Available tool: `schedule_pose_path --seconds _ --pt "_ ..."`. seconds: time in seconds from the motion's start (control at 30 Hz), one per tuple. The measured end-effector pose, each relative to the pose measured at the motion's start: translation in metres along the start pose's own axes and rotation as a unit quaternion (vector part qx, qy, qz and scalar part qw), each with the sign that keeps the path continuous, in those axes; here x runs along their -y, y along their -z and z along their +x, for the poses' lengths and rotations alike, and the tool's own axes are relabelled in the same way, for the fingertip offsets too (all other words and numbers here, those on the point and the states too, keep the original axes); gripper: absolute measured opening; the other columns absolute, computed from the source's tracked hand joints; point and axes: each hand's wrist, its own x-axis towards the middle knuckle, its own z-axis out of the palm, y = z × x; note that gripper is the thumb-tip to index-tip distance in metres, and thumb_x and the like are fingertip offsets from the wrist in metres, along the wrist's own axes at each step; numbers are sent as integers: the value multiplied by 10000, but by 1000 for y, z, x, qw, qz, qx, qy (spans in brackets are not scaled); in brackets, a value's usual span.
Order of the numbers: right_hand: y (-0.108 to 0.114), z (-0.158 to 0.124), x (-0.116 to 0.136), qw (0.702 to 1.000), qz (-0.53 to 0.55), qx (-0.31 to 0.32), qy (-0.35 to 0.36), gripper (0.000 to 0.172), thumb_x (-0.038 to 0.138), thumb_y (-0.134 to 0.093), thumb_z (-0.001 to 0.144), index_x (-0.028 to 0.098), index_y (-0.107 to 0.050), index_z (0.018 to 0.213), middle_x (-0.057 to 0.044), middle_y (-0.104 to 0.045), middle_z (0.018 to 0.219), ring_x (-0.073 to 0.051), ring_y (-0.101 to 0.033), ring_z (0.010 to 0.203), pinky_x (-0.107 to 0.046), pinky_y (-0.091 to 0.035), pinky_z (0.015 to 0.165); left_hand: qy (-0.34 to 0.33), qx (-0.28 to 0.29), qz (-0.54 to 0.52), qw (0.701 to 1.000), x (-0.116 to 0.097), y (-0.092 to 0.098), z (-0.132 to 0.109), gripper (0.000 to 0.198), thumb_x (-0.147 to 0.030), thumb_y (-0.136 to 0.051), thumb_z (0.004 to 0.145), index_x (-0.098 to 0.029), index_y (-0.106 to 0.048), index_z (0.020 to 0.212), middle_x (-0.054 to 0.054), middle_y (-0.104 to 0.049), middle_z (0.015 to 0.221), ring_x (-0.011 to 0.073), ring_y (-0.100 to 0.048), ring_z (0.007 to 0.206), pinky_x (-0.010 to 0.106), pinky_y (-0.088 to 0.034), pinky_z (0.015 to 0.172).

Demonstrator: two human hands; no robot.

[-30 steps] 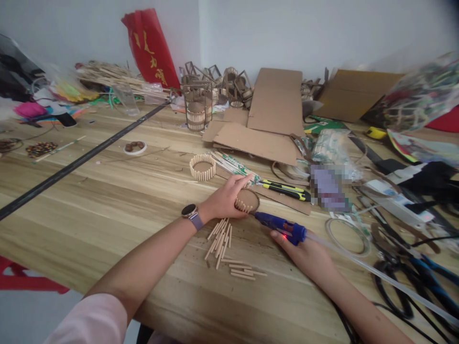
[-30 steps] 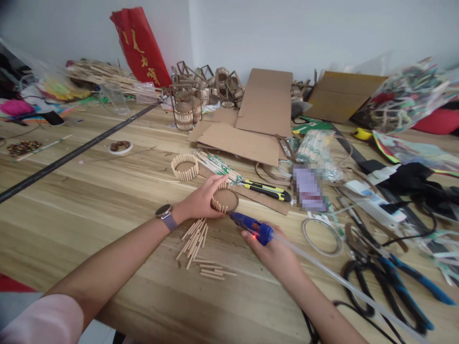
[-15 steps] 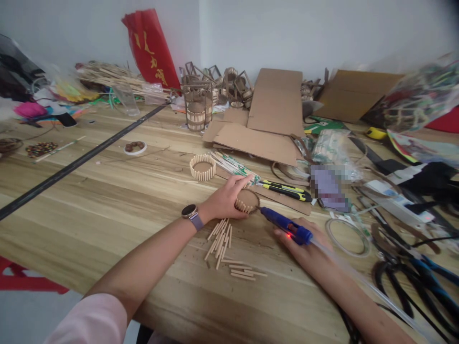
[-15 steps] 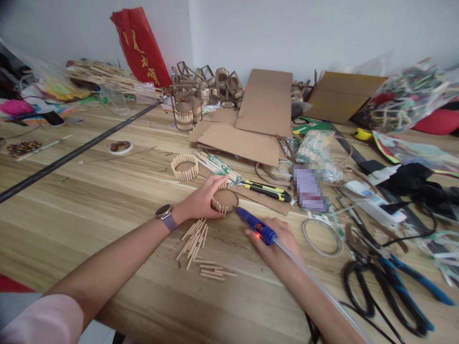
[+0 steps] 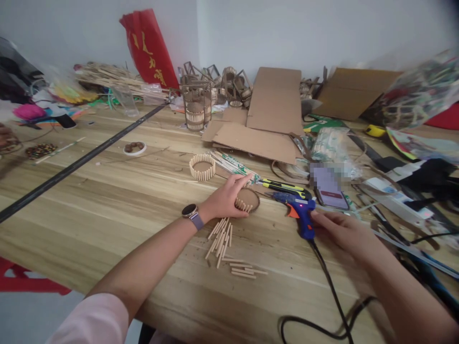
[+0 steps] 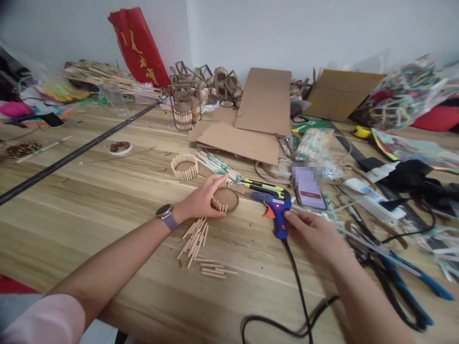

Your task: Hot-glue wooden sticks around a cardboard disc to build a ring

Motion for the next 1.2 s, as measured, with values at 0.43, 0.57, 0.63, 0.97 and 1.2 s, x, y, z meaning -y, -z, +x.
schedule_pose_path --seconds 0.43,0.57,0.63,0.97,1.2 --pt "-110 -95 42 811 -279 91 506 260 168 -576 862 167 -587 1121 -90 -686 965 -219 -670 813 -329 -547 666 -2 -3 8 1000 -1 0 -1 1117 -289 -841 606 -262 -165 1494 134 -320 1410 336 -363 1338 508 -330 1127" --pt "-124 -87 42 782 -333 112 515 188 71 -581 825 175 -606 980 -50 -657 863 -213 -637 722 -326 -513 605 -1 -6 6 1000 -1 -1 -1 1114 -288 -846 600 -245 -178 1491 134 -326 1400 337 -366 1335 503 -335 1126" --pt "-127 -82 45 781 -346 126 505 191 22 -549 819 186 -596 905 -39 -636 834 -204 -617 704 -312 -489 598 0 -5 8 1000 -1 0 0 1121 -276 -851 593 -232 -181 1490 141 -330 1397 337 -368 1334 501 -332 1128" --pt "-117 -76 61 838 -265 181 441 303 -23 -436 815 196 -634 883 -40 -643 914 -158 -634 732 -244 -497 631 -2 -2 -3 1000 -1 0 0 1133 -264 -851 592 -252 -166 1495 141 -321 1413 338 -353 1344 503 -316 1134" --pt "-85 -57 71 900 -82 139 405 221 146 -471 889 208 -682 917 -46 -702 829 -147 -664 737 -228 -512 666 -10 -3 -2 1000 1 -1 0 1132 -312 -854 600 -230 -171 1498 151 -322 1401 342 -347 1344 502 -309 1137"
